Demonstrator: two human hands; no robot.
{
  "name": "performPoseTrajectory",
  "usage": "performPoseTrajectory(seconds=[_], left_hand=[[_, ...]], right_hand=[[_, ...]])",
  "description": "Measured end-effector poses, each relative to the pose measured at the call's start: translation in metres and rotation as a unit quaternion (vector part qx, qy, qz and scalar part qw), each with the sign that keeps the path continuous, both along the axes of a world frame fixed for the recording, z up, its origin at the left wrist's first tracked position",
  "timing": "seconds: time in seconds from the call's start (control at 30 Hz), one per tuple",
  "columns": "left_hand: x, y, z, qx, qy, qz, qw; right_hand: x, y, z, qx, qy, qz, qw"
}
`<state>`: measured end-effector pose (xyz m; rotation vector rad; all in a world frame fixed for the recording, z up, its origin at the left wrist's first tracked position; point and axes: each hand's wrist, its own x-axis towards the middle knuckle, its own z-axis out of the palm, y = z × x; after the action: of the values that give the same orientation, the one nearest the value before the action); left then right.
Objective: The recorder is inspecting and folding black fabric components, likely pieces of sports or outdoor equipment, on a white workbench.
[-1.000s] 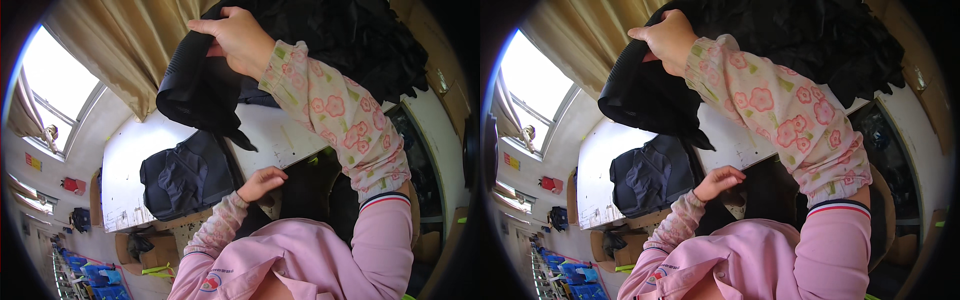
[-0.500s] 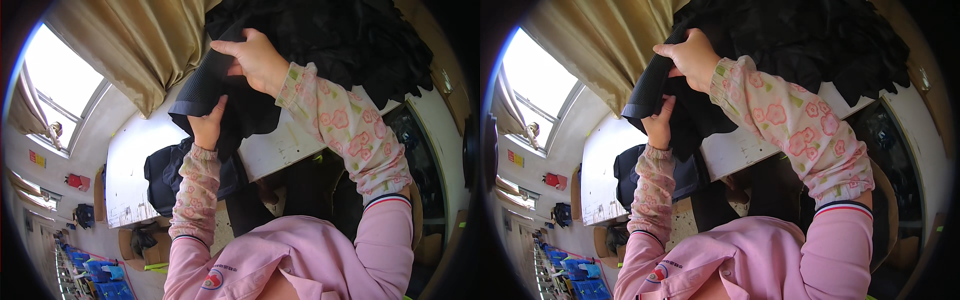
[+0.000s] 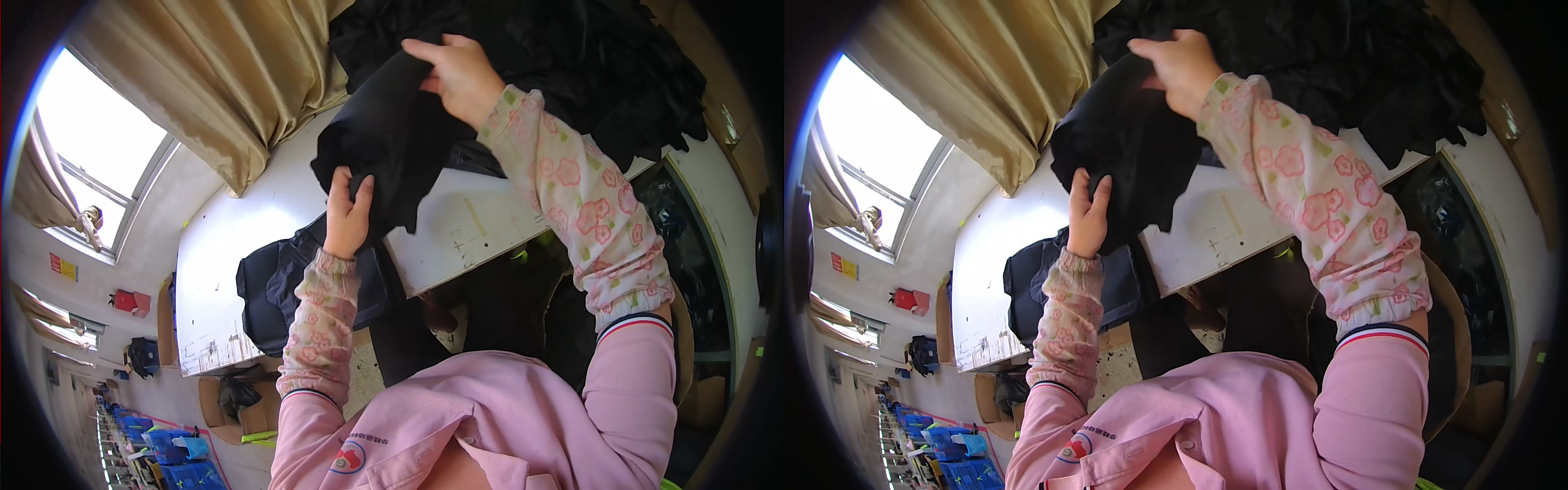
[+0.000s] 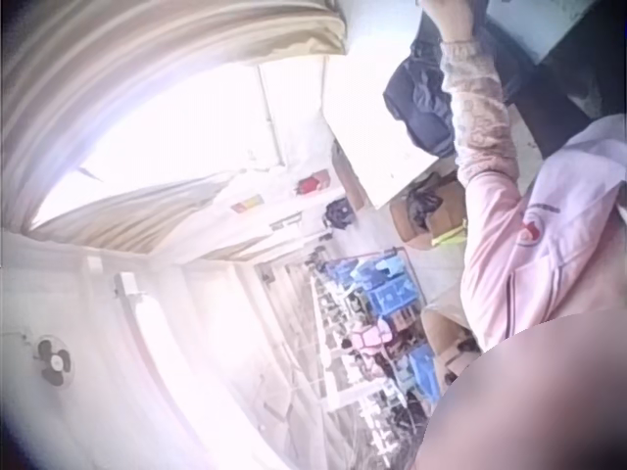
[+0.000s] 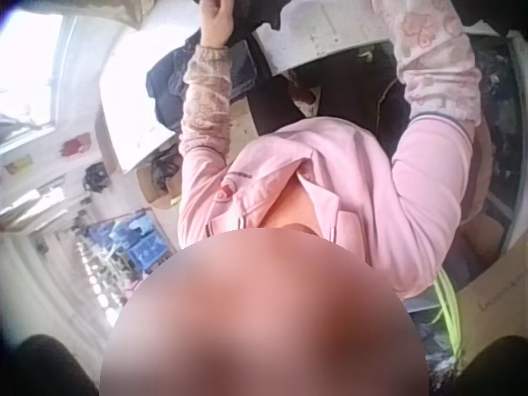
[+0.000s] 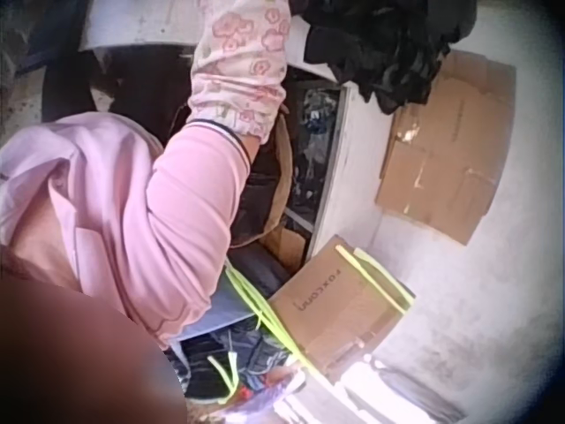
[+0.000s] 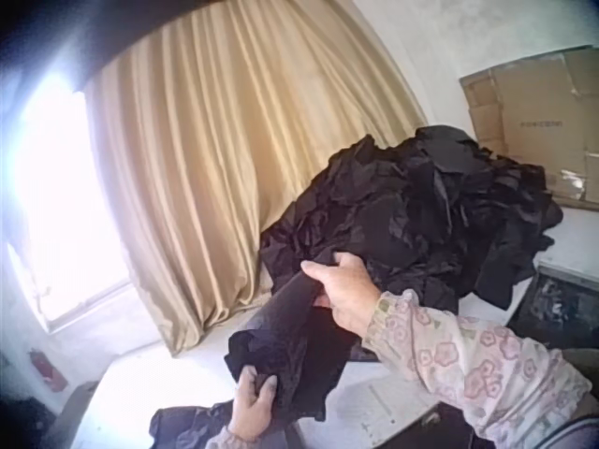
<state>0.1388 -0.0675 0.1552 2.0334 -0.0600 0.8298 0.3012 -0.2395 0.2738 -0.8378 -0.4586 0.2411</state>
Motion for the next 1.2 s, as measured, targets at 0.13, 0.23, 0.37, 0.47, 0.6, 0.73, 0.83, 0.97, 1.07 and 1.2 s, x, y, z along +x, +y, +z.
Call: performPoseTrajectory(seconds=[0.13, 0.23, 0.37, 0.47, 0.6, 0.73, 0.83, 0.97, 1.07, 1.2], left_hand=[[-0.042, -0.015, 0.004, -0.099, 0.088, 0.002, 0.991], [-0.066, 0.006, -0.04, 0.008, 0.135, -0.044, 0.99], [-0.094, 0.015, -0.085, -0.078, 0.364, -0.102, 0.923], [-0.081, 0.003, -0.11, -0.266, 0.347, -0.093, 0.895], [-0.046, -0.045, -0.1, -0.629, 0.219, -0.263, 0.698], [-0.017, -0.073, -0.082, -0.699, 0.285, -0.293, 0.587], [-0.05, -0.015, -0.066, -0.659, 0.213, -0.197, 0.694], [-0.167, 0.129, -0.017, -0.515, 0.076, 0.009, 0.854], [-0.212, 0.202, -0.009, -0.391, 0.09, 0.177, 0.899], [-0.269, 0.283, -0.031, -0.263, 0.147, 0.253, 0.92]], right_hand=[[0.041, -0.031, -0.006, -0.02, 0.017, -0.031, 0.999], [0.021, -0.026, 0.008, -0.042, -0.013, -0.022, 0.999], [-0.036, -0.013, 0.065, 0.01, -0.018, 0.115, 0.993], [-0.063, 0.006, 0.09, -0.016, -0.056, 0.148, 0.987], [-0.104, 0.044, 0.106, 0.012, -0.14, 0.2, 0.97], [-0.134, 0.045, 0.125, 0.011, -0.149, 0.257, 0.955], [-0.127, 0.036, 0.129, 0.056, -0.179, 0.34, 0.921], [-0.107, 0.004, 0.117, 0.012, -0.182, 0.285, 0.941], [-0.075, 0.033, 0.039, -0.14, -0.222, 0.164, 0.951], [-0.088, 0.068, -0.093, -0.256, -0.173, 0.219, 0.926]])
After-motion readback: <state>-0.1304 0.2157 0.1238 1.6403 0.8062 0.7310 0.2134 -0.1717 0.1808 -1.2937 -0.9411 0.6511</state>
